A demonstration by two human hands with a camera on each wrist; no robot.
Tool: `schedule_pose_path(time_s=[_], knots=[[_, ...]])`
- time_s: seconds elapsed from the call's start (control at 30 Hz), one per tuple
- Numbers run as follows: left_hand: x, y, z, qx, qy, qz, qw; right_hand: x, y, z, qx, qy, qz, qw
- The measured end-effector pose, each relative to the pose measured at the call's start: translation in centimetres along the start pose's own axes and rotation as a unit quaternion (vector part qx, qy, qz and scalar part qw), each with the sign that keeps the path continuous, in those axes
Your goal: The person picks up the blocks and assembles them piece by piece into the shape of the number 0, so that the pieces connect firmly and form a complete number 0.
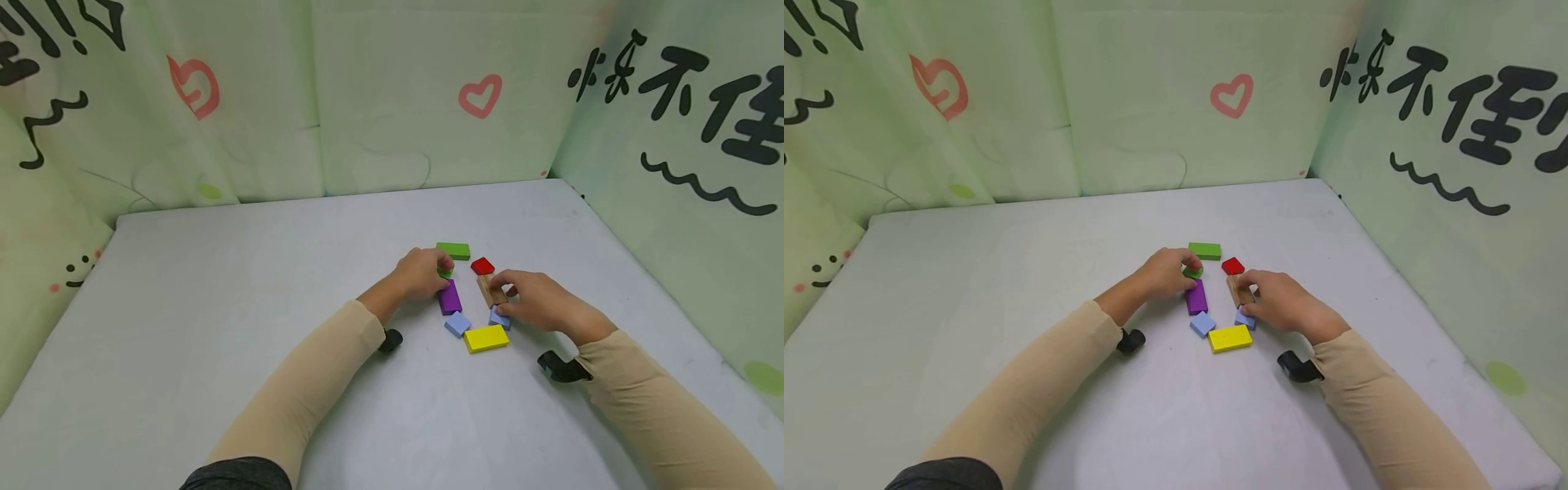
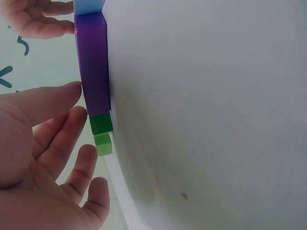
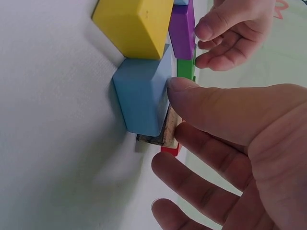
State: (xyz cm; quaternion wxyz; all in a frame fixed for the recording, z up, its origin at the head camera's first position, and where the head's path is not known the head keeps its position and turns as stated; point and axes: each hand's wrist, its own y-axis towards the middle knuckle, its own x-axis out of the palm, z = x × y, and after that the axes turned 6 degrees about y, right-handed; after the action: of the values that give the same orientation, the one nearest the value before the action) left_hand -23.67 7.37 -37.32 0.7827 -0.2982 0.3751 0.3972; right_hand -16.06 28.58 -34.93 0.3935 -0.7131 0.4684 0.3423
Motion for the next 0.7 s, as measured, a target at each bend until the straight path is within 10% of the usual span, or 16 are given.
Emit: schedule_pose_path(time_s=[0.7], knots=[[-0.15, 0.20, 0.47, -0.015, 0.055, -0.009, 0.9983, -0.17, -0.08, 0.29, -0.003, 0.013, 0.002, 0.9999]])
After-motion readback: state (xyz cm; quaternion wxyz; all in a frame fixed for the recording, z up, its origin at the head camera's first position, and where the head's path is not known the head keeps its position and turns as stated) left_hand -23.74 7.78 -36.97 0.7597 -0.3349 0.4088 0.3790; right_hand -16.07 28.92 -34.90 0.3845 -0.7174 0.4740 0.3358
